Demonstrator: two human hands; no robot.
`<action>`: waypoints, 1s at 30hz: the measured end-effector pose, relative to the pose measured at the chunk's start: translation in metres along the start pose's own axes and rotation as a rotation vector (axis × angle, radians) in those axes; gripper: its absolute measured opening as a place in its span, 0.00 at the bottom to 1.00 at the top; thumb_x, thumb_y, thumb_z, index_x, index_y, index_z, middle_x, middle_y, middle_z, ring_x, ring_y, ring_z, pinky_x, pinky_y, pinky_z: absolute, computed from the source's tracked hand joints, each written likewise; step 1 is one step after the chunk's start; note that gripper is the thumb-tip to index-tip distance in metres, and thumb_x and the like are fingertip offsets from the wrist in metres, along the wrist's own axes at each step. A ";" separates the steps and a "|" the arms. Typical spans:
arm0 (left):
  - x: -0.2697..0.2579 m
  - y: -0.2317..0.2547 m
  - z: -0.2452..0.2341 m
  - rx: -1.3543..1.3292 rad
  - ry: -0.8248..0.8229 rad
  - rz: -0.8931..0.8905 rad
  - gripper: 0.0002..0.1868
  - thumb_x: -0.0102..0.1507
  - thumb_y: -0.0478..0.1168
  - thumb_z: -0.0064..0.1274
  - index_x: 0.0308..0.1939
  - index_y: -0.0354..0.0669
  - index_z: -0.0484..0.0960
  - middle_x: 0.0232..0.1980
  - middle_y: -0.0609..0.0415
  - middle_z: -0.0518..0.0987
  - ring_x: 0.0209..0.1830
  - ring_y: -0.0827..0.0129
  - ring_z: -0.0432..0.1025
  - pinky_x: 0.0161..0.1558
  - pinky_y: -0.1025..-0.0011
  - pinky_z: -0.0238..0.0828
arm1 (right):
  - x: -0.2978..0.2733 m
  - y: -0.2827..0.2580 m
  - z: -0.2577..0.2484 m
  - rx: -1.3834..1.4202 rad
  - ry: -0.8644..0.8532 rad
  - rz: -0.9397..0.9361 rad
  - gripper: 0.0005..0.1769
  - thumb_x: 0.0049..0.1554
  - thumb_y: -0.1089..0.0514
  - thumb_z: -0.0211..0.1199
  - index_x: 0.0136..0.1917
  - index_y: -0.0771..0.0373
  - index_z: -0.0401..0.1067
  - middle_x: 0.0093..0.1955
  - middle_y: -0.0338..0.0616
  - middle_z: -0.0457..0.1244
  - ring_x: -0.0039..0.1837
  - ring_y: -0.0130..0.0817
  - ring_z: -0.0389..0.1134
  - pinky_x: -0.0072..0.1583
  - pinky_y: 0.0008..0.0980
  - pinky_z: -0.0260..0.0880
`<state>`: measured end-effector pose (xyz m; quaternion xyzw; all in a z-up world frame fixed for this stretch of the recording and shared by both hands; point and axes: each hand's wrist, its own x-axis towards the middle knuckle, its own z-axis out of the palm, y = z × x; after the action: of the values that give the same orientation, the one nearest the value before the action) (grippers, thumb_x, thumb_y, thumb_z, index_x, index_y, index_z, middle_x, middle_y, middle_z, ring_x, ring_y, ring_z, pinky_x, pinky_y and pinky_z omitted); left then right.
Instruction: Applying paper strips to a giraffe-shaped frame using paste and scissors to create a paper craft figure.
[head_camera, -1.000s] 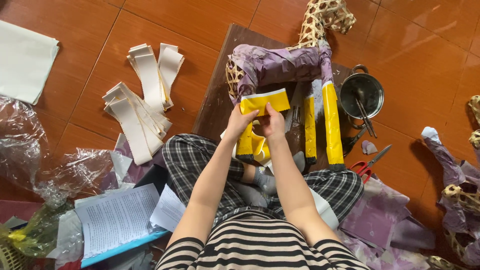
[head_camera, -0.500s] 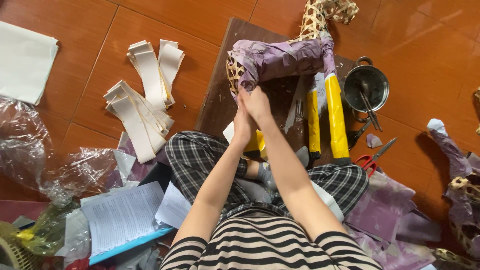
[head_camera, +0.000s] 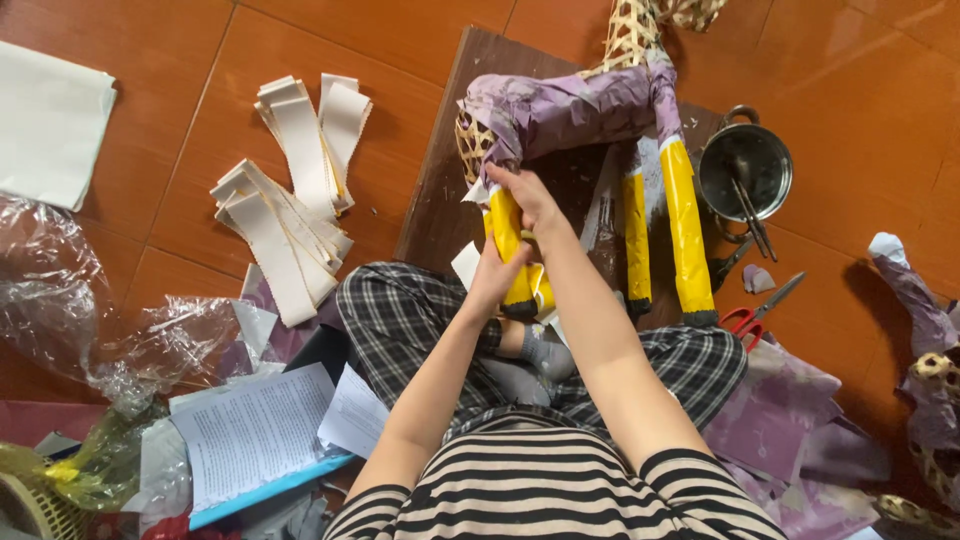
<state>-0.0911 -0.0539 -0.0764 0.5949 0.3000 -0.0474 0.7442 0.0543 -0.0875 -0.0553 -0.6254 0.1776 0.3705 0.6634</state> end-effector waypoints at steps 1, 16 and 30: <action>0.017 -0.002 -0.006 -0.080 0.008 -0.050 0.45 0.69 0.56 0.53 0.80 0.27 0.59 0.65 0.23 0.75 0.61 0.36 0.78 0.52 0.47 0.83 | -0.001 0.001 0.004 0.049 -0.015 0.024 0.29 0.51 0.43 0.86 0.53 0.65 0.78 0.42 0.48 0.70 0.46 0.45 0.77 0.49 0.45 0.80; 0.148 -0.001 -0.038 0.300 0.379 0.026 0.27 0.75 0.54 0.41 0.46 0.41 0.91 0.45 0.39 0.88 0.55 0.42 0.81 0.55 0.46 0.75 | -0.044 0.075 -0.018 -0.004 -0.038 -0.050 0.47 0.59 0.46 0.82 0.81 0.54 0.59 0.59 0.60 0.68 0.53 0.54 0.75 0.55 0.59 0.82; 0.140 -0.020 -0.032 -0.365 0.409 0.194 0.14 0.72 0.46 0.61 0.47 0.40 0.94 0.44 0.45 0.89 0.46 0.68 0.79 0.53 0.60 0.80 | -0.069 0.077 -0.026 -0.056 -0.130 -0.220 0.38 0.67 0.54 0.68 0.84 0.51 0.53 0.41 0.64 0.68 0.33 0.58 0.75 0.37 0.58 0.83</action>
<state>0.0017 0.0089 -0.1677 0.4744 0.3893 0.1995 0.7639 -0.0403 -0.1351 -0.0648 -0.6340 0.0542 0.3402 0.6924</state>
